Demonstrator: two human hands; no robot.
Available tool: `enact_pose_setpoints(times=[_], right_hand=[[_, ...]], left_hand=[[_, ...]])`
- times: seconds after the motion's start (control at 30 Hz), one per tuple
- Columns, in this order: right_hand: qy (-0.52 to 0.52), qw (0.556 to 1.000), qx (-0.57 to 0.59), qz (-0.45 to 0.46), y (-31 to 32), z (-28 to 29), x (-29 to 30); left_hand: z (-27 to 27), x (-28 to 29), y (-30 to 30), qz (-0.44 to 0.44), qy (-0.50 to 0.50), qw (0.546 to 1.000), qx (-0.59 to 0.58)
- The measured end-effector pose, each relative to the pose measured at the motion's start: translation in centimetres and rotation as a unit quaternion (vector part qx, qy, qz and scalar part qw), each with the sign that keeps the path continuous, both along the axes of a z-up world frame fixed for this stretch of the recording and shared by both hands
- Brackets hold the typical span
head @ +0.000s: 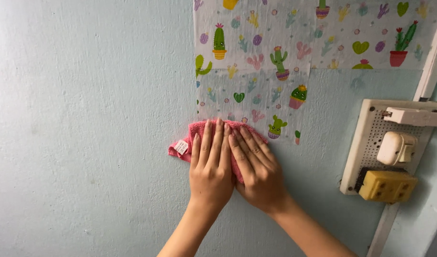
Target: Applying a decorative patterned paper to a wall and smoothing it out with a cloth to remove air bubbles.
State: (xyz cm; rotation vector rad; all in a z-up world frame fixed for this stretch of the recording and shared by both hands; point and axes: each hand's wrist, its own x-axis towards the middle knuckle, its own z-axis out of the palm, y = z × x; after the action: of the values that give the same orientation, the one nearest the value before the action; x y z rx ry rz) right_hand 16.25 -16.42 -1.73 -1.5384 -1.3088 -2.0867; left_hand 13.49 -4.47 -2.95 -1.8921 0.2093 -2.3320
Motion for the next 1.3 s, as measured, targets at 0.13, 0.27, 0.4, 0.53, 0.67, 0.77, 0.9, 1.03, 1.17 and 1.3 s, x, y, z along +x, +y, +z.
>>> enact_pose_setpoints(times=[0.13,0.27,0.4,0.53,0.67,0.77,0.9,1.03,1.17,1.3], right_hand=[[-0.013,1.000,0.005,-0.005,0.1,0.2,0.3],[-0.004,1.000,-0.009,-0.017,-0.4,0.5,-0.2],[0.012,1.000,-0.022,-0.001,-0.5,0.6,0.1],[0.045,0.998,-0.032,0.026,-1.9,1.7,-1.7],[0.008,1.000,0.009,-0.010,-4.7,4.1,-3.2],[0.044,0.998,-0.012,-0.044,-6.8,6.7,-3.9],[0.206,0.970,-0.075,-0.100,-8.6,9.9,-2.6],[0.160,0.978,-0.095,-0.090,-9.4,9.8,-0.4],[0.106,0.989,-0.058,-0.081,-8.9,8.2,0.0],[0.109,0.991,-0.015,-0.075,-8.2,6.4,0.3]], left_hand=[[0.0,0.5,0.1,0.005,-0.011,1.000,-0.002],[0.1,0.4,0.3,-0.033,-0.008,0.999,-0.001],[0.4,0.6,2.1,-0.109,-0.002,0.993,0.045],[1.7,-1.0,2.6,-0.111,0.011,0.991,0.079],[4.4,-3.1,0.0,-0.120,-0.008,0.987,0.106],[7.8,-3.3,-2.3,-0.120,-0.021,0.986,0.109],[11.5,-0.6,-4.5,-0.135,0.037,0.985,0.098],[11.0,1.9,-4.5,-0.136,0.080,0.982,0.106],[9.7,2.1,-4.6,-0.190,0.087,0.973,0.103],[8.7,2.0,-4.7,-0.203,0.077,0.971,0.102]])
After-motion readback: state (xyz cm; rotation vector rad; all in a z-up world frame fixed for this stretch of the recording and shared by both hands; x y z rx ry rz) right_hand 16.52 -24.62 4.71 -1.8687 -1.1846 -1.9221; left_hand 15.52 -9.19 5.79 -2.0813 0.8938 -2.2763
